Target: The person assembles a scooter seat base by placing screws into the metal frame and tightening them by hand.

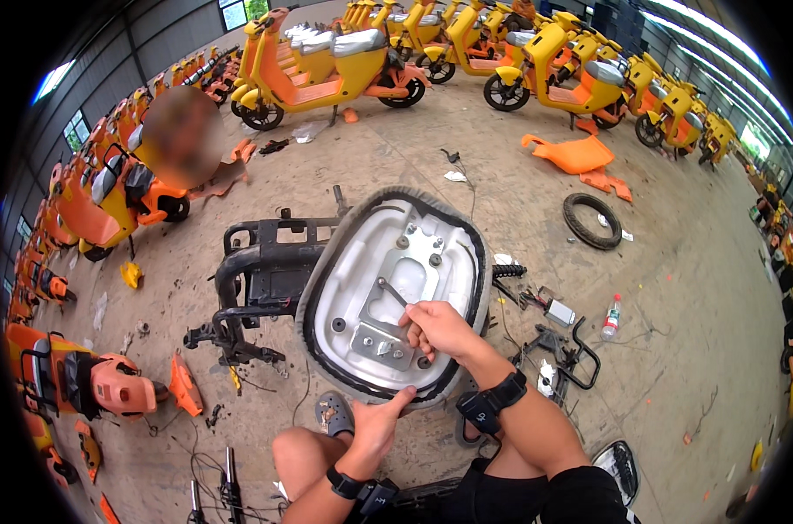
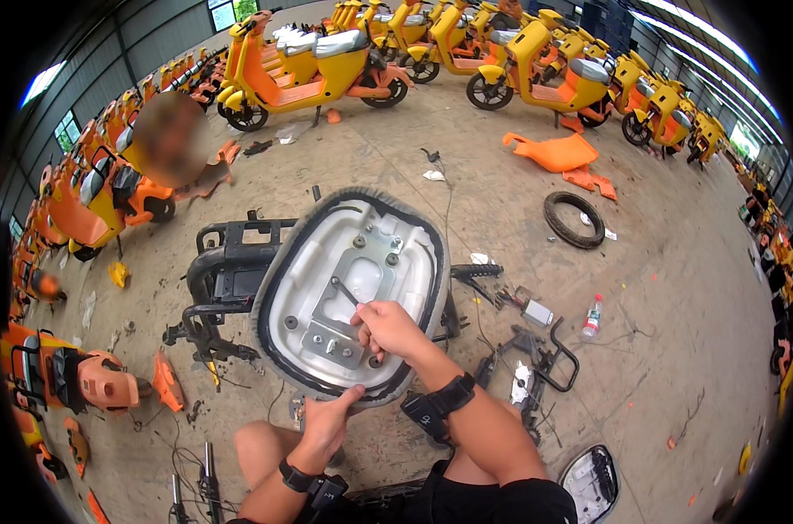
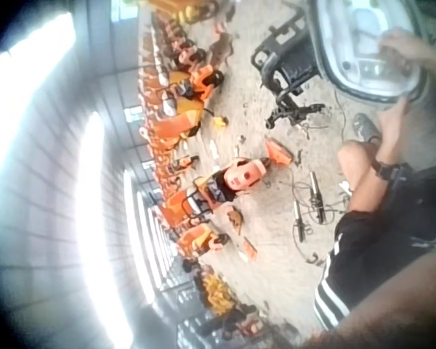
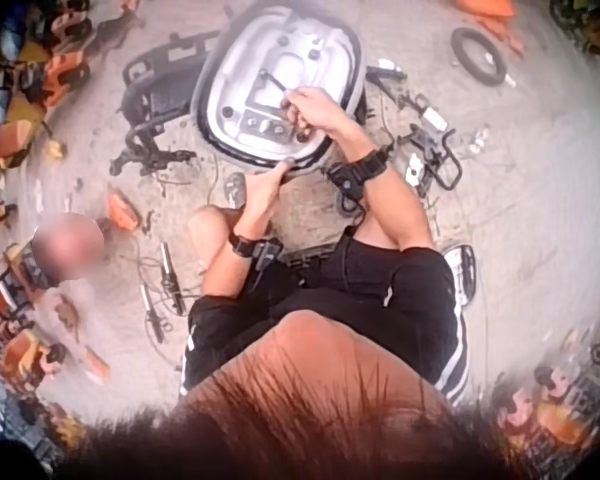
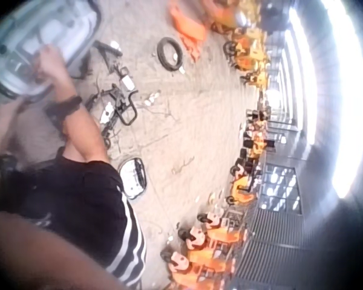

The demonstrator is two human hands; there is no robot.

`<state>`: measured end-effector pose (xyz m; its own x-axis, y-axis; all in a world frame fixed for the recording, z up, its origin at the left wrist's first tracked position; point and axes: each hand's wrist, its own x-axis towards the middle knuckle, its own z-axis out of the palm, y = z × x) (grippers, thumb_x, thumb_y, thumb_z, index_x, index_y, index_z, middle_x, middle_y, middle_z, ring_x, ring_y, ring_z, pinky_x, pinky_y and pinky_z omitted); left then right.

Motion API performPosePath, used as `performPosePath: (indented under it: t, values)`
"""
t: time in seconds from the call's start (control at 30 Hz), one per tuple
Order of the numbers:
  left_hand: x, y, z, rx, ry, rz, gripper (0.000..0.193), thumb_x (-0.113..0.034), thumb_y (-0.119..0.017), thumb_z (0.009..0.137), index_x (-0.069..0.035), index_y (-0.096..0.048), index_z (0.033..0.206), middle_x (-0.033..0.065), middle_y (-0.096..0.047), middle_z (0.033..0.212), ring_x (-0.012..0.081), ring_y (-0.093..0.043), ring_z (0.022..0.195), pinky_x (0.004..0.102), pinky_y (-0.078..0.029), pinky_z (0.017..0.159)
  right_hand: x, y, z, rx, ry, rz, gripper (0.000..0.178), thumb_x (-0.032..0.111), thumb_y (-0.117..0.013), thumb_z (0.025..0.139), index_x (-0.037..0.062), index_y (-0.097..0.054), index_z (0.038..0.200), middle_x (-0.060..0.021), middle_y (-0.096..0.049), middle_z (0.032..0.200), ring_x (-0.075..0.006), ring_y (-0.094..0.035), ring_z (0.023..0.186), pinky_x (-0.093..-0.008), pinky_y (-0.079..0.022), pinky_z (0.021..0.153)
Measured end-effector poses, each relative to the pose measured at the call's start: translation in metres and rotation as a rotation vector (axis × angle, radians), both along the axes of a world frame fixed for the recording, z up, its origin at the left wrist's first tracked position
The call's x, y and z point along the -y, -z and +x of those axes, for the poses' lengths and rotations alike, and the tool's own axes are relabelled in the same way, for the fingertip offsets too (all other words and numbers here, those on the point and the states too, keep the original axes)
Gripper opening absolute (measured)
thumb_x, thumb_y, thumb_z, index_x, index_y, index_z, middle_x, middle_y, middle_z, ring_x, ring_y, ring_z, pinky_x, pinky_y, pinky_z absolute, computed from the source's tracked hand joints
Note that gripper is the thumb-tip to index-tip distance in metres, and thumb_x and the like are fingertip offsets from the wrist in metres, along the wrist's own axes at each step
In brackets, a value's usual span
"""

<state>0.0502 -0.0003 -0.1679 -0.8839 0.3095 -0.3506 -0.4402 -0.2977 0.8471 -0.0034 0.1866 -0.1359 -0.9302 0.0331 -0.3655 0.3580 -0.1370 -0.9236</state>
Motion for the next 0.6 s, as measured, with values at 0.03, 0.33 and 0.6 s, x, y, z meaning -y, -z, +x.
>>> performPosePath:
  t: [0.03,0.33,0.6]
  values:
    - [0.000,0.000,0.001,-0.013,-0.017,0.013,0.038,0.004,-0.076,0.080,0.002,-0.060,0.115,0.0076,-0.067,0.105,0.0155,-0.067,0.087,0.0284,-0.056,0.069,-0.001,0.000,-0.001,0.003,-0.016,0.013,0.034,0.026,-0.045,0.105,-0.0036,-0.061,0.101,-0.0031,-0.057,0.065,-0.0086,-0.046,0.046,-0.0250,-0.042,0.041]
    - [0.000,-0.008,0.001,0.020,-0.011,0.057,0.039,0.004,-0.074,0.082,0.005,-0.059,0.117,0.0116,-0.068,0.108,0.0193,-0.069,0.091,0.0319,-0.059,0.074,0.002,0.008,-0.009,-0.049,0.035,-0.046,0.031,0.025,-0.050,0.103,-0.0021,-0.065,0.108,0.0005,-0.055,0.065,-0.0058,-0.045,0.047,-0.0218,-0.035,0.041]
    - [0.001,-0.006,0.001,0.061,-0.001,0.050,0.039,0.005,-0.071,0.083,0.005,-0.057,0.120,0.0124,-0.067,0.110,0.0206,-0.069,0.092,0.0343,-0.060,0.075,-0.002,0.002,-0.012,-0.035,0.027,-0.175,0.030,0.020,-0.049,0.103,-0.0028,-0.062,0.116,-0.0027,-0.058,0.071,-0.0049,-0.045,0.048,-0.0198,-0.033,0.039]
